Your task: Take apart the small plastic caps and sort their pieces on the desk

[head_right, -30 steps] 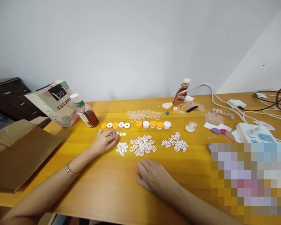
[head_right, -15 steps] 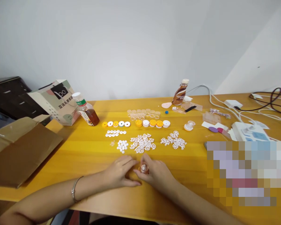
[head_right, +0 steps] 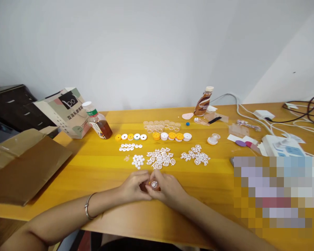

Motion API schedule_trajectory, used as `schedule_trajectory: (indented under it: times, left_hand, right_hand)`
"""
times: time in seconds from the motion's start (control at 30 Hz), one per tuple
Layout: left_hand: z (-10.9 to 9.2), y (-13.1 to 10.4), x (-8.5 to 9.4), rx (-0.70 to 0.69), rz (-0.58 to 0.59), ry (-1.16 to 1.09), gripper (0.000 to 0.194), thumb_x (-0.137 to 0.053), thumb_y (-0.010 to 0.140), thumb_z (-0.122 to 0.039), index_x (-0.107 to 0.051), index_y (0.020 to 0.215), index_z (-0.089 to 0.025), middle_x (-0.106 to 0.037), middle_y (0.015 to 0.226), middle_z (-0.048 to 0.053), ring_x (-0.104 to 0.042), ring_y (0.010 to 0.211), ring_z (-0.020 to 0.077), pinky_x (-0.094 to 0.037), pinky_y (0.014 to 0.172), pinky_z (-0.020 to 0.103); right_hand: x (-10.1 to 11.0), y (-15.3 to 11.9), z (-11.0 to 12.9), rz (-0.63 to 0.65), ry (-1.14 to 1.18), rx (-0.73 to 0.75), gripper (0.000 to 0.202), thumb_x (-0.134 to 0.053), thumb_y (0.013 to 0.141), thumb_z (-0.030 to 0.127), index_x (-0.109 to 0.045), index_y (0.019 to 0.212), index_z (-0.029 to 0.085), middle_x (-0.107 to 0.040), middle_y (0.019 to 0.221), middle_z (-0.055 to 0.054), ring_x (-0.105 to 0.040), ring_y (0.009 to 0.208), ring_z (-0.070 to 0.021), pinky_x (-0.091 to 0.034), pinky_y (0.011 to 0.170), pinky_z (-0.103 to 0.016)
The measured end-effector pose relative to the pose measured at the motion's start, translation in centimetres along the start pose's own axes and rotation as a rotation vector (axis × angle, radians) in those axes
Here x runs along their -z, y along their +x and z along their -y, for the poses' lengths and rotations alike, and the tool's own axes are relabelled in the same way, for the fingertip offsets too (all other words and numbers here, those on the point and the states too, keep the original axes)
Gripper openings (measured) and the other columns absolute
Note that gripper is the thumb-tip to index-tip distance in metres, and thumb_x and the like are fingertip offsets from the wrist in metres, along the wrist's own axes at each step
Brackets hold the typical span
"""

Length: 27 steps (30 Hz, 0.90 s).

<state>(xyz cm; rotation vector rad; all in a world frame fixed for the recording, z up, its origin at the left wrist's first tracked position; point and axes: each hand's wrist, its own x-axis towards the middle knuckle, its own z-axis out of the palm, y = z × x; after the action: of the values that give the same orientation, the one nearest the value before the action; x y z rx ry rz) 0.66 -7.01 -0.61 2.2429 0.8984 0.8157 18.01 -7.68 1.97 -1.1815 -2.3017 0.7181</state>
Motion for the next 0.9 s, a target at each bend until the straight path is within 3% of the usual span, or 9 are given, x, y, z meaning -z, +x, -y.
schedule_trajectory:
  times: [0.13, 0.2, 0.33, 0.5, 0.63, 0.9]
  left_hand:
    - [0.0, 0.1, 0.4, 0.04, 0.029, -0.022, 0.017, -0.068, 0.063, -0.023, -0.057, 0.074, -0.014, -0.048, 0.065, -0.003, -0.045, 0.058, 0.0082, -0.035, 0.053, 0.018]
    - [-0.1, 0.1, 0.5, 0.086, 0.032, -0.036, 0.022, -0.069, 0.063, -0.025, -0.057, 0.078, -0.014, -0.049, 0.066, -0.002, -0.045, 0.058, 0.0084, -0.035, 0.053, 0.018]
    - [-0.3, 0.1, 0.6, 0.125, 0.028, -0.044, 0.021, -0.068, 0.064, -0.023, -0.056, 0.078, -0.014, -0.049, 0.066, -0.003, -0.043, 0.057, 0.0078, -0.035, 0.053, 0.018]
    - [-0.2, 0.1, 0.5, 0.11, 0.009, -0.023, 0.019, -0.068, 0.063, -0.023, -0.055, 0.074, -0.014, -0.048, 0.065, -0.003, -0.043, 0.057, 0.0078, -0.035, 0.053, 0.018]
    - [-0.2, 0.0, 0.4, 0.116, 0.016, -0.026, 0.022, -0.068, 0.063, -0.024, -0.056, 0.079, -0.015, -0.05, 0.068, -0.002, -0.045, 0.058, 0.0085, -0.036, 0.053, 0.018]
    - [0.0, 0.0, 0.3, 0.117, 0.021, -0.015, 0.021, -0.067, 0.064, -0.026, -0.056, 0.078, -0.015, -0.05, 0.068, -0.002, -0.045, 0.059, 0.0091, -0.036, 0.054, 0.02]
  right_hand:
    - [1.3, -0.1, -0.3, 0.076, 0.06, 0.163, 0.02, -0.051, 0.072, 0.017, -0.045, 0.091, 0.02, -0.058, 0.085, -0.004, -0.056, 0.074, -0.0157, -0.045, 0.065, -0.027]
    - [1.8, -0.1, -0.1, 0.08, 0.052, 0.167, 0.027, -0.054, 0.07, 0.018, -0.045, 0.096, 0.019, -0.057, 0.09, -0.007, -0.056, 0.079, -0.0174, -0.046, 0.068, -0.029]
    - [1.9, -0.2, 0.3, 0.039, -0.078, 0.074, 0.015, -0.053, 0.074, 0.021, -0.047, 0.088, 0.019, -0.057, 0.08, -0.004, -0.055, 0.074, -0.0185, -0.045, 0.067, -0.032]
    - [2.0, -0.3, 0.9, 0.024, -0.093, 0.203, 0.021, -0.051, 0.071, 0.015, -0.05, 0.092, 0.018, -0.058, 0.092, -0.007, -0.054, 0.084, -0.02, -0.044, 0.075, -0.035]
    - [2.3, -0.4, 1.1, -0.014, -0.096, 0.192, 0.029, -0.052, 0.073, 0.017, -0.047, 0.102, 0.017, -0.058, 0.094, -0.008, -0.055, 0.086, -0.0206, -0.045, 0.076, -0.035]
    - [2.5, -0.3, 1.1, -0.026, -0.158, 0.222, 0.018, -0.051, 0.074, 0.016, -0.051, 0.092, 0.02, -0.058, 0.089, -0.006, -0.056, 0.085, -0.0198, -0.046, 0.074, -0.033]
